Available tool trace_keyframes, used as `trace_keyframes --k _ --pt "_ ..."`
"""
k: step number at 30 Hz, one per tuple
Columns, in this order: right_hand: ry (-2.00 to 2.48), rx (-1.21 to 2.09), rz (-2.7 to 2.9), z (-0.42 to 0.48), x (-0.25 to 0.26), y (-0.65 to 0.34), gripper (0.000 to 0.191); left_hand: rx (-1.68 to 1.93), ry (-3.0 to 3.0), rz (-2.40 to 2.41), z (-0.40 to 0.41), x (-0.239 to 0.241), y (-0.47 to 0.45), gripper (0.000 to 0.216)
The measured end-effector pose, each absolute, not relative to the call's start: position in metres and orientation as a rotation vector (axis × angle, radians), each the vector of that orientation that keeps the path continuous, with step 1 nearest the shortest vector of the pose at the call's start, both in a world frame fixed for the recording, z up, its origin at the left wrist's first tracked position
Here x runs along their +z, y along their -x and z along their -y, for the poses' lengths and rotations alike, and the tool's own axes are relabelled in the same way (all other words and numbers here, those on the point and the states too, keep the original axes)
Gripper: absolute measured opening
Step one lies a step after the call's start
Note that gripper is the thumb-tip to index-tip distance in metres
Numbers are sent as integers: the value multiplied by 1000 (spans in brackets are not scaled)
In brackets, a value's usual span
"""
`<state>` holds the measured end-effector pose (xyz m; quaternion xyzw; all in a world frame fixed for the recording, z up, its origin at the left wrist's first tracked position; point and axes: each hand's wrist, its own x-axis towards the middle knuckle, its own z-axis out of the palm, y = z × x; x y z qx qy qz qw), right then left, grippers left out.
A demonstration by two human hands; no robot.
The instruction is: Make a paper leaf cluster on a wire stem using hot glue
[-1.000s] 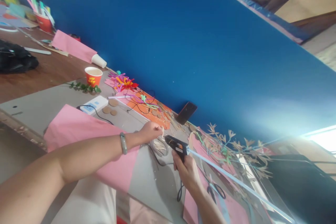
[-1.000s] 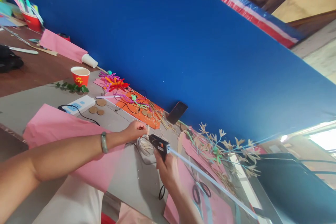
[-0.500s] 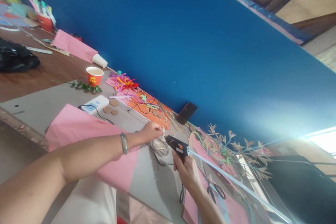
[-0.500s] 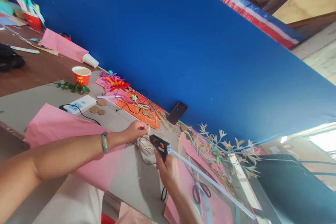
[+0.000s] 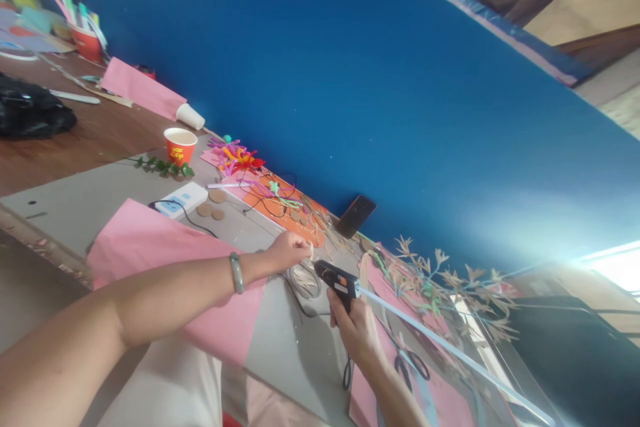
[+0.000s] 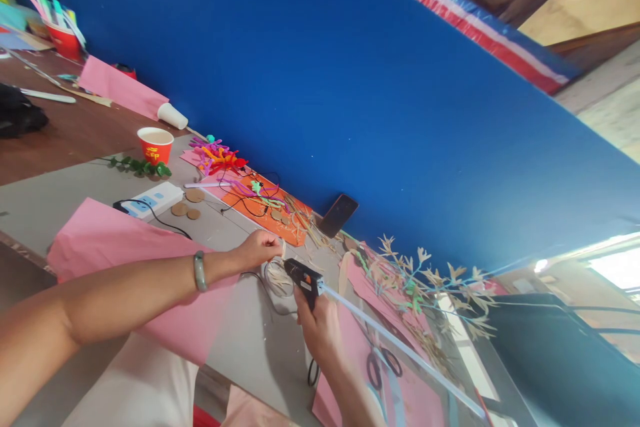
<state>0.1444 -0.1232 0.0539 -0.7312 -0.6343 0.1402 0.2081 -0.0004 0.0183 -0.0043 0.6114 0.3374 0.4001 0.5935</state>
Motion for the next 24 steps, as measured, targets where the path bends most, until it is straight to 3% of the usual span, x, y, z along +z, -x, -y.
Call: trace_keyframes --k 18,24 --pt "1968 353 1756 126 49 -144 55 913 -1372 -820 -19 2 2 17" --pt "2031 497 1701 127 51 -146 54 908 -1364 -818 -18 4 3 19"
